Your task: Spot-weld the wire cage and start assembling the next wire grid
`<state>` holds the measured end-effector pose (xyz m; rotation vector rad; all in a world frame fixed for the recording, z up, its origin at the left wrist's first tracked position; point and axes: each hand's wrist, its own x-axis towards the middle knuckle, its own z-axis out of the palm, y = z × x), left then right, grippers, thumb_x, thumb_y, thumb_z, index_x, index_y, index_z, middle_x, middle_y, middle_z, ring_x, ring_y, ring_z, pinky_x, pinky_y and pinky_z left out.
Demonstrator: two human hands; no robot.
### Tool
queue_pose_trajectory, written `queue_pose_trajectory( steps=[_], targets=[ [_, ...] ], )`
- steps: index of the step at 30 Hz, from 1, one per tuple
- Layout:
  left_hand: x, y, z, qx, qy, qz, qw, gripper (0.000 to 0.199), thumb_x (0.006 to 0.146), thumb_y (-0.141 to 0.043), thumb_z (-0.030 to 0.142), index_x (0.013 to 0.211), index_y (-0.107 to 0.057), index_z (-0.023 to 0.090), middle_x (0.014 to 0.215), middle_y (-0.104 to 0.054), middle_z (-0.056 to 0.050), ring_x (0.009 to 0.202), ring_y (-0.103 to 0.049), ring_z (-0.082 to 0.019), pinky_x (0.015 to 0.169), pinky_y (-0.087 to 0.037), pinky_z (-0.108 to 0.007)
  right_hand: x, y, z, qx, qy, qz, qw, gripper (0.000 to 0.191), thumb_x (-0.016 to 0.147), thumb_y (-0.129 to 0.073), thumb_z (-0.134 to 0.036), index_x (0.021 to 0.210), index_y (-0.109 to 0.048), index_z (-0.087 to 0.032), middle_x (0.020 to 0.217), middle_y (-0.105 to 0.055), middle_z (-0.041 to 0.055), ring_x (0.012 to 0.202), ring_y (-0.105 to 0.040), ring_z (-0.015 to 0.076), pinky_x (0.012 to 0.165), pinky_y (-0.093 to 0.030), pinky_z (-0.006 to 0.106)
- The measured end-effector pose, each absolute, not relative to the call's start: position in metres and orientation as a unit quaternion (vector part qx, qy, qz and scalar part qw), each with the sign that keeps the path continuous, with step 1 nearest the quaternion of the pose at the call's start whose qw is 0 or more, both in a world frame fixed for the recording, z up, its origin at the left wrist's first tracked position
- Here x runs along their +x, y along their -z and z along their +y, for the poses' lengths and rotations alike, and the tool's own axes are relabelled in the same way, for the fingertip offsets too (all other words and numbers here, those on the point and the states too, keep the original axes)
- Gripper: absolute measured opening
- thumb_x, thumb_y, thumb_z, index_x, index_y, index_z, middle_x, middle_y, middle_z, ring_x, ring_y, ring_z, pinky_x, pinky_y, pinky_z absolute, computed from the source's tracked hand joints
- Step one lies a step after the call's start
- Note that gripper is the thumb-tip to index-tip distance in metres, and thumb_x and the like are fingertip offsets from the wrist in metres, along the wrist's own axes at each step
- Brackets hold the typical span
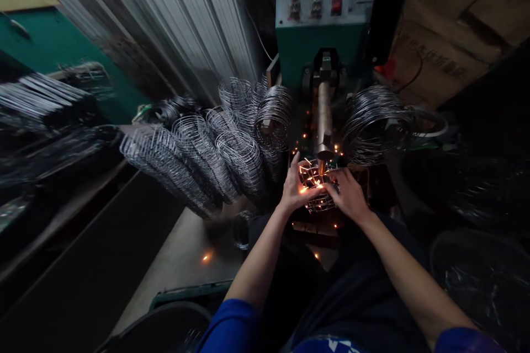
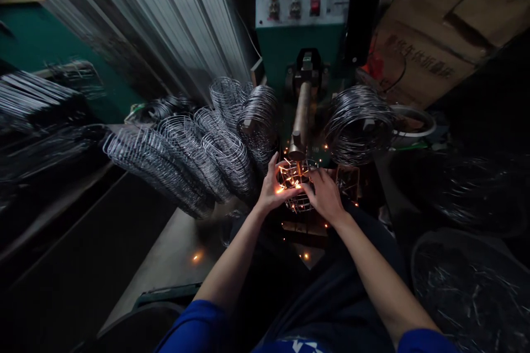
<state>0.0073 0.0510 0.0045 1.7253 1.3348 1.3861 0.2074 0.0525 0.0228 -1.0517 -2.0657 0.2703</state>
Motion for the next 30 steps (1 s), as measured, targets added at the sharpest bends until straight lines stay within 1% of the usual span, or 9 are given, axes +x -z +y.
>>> queue_pose_trajectory(
  steps=[8, 15, 17, 18, 20, 22, 25, 28, 30],
  targets=[
    [0.003, -0.009, 0.067, 0.642, -0.504, 0.512, 0.268, 0.133, 0.058, -0.095, 0.045, 0.162, -0.014, 0.026, 0.142, -0.059, -0.015, 0.127, -0.062, -0.031, 0.110, -0.050, -0.050, 0.205, -0.028, 0.061, -0.443, -0.103, -0.776, 0.437, 0.028, 0.103, -0.057, -0.046, 0.116, -0.059, -0.021, 0.111, -0.060, 0.0139, 0.108, -0.059, 0.0351, 0.096, -0.052, 0.052],
    [-0.009, -0.011, 0.085, 0.682, -0.472, 0.503, 0.243, 0.139, 0.056, -0.093, 0.058, 0.164, -0.013, 0.024, 0.143, -0.059, -0.017, 0.132, -0.057, -0.035, 0.111, -0.047, -0.054, 0.229, -0.032, 0.079, -0.456, -0.093, -0.752, 0.466, 0.023, 0.101, -0.057, -0.039, 0.113, -0.062, -0.020, 0.109, -0.063, 0.0128, 0.102, -0.062, 0.0311, 0.090, -0.053, 0.045],
    [-0.019, -0.013, 0.089, 0.691, -0.457, 0.498, 0.254, 0.139, 0.052, -0.094, 0.060, 0.163, -0.020, 0.022, 0.145, -0.059, -0.018, 0.135, -0.053, -0.036, 0.114, -0.044, -0.054, 0.237, -0.031, 0.097, -0.456, -0.096, -0.757, 0.458, 0.022, 0.099, -0.056, -0.038, 0.108, -0.066, -0.020, 0.107, -0.066, 0.0128, 0.101, -0.063, 0.0311, 0.091, -0.053, 0.045],
    [-0.025, -0.014, 0.092, 0.688, -0.451, 0.504, 0.265, 0.130, 0.054, -0.093, 0.061, 0.160, -0.030, 0.021, 0.144, -0.060, -0.017, 0.136, -0.053, -0.035, 0.115, -0.043, -0.052, 0.241, -0.031, 0.108, -0.454, -0.105, -0.762, 0.450, 0.023, 0.099, -0.056, -0.037, 0.107, -0.068, -0.019, 0.108, -0.068, 0.0124, 0.102, -0.064, 0.0309, 0.092, -0.052, 0.045],
    [-0.037, -0.016, 0.100, 0.656, -0.443, 0.529, 0.306, 0.096, 0.065, -0.085, 0.065, 0.144, -0.057, 0.020, 0.136, -0.067, -0.014, 0.128, -0.058, -0.032, 0.111, -0.046, -0.046, 0.244, -0.033, 0.135, -0.451, -0.145, -0.776, 0.417, 0.026, 0.098, -0.054, -0.035, 0.109, -0.071, -0.019, 0.110, -0.072, 0.0112, 0.105, -0.066, 0.0302, 0.095, -0.051, 0.044],
    [-0.049, -0.015, 0.110, 0.617, -0.436, 0.552, 0.353, 0.067, 0.078, -0.071, 0.070, 0.118, -0.073, 0.016, 0.115, -0.075, -0.010, 0.109, -0.066, -0.027, 0.099, -0.051, -0.038, 0.242, -0.037, 0.161, -0.451, -0.202, -0.789, 0.365, 0.029, 0.097, -0.053, -0.035, 0.108, -0.075, -0.019, 0.110, -0.074, 0.0095, 0.107, -0.067, 0.0297, 0.096, -0.051, 0.041],
    [-0.056, -0.007, 0.119, 0.606, -0.417, 0.553, 0.392, 0.066, 0.085, -0.056, 0.076, 0.092, -0.076, 0.014, 0.083, -0.073, -0.005, 0.080, -0.065, -0.019, 0.077, -0.052, -0.029, 0.237, -0.039, 0.191, -0.429, -0.269, -0.813, 0.287, 0.032, 0.096, -0.057, -0.042, 0.092, -0.077, -0.017, 0.092, -0.076, 0.0060, 0.095, -0.070, 0.0290, 0.085, -0.053, 0.035],
    [-0.050, 0.004, 0.126, 0.610, -0.409, 0.550, 0.398, 0.069, 0.086, -0.050, 0.078, 0.082, -0.073, 0.014, 0.070, -0.065, -0.001, 0.067, -0.057, -0.014, 0.065, -0.046, -0.025, 0.233, -0.036, 0.206, -0.406, -0.287, -0.831, 0.250, 0.040, 0.092, -0.060, -0.049, 0.074, -0.073, -0.017, 0.072, -0.069, 0.0023, 0.077, -0.067, 0.0263, 0.071, -0.050, 0.030],
    [-0.043, 0.008, 0.136, 0.604, -0.414, 0.561, 0.385, 0.066, 0.088, -0.050, 0.076, 0.075, -0.070, 0.015, 0.064, -0.060, 0.001, 0.064, -0.054, -0.013, 0.062, -0.043, -0.025, 0.231, -0.032, 0.213, -0.411, -0.282, -0.833, 0.241, 0.042, 0.091, -0.060, -0.051, 0.067, -0.068, -0.017, 0.066, -0.065, 0.0022, 0.072, -0.064, 0.0249, 0.068, -0.047, 0.029]
  ],
)
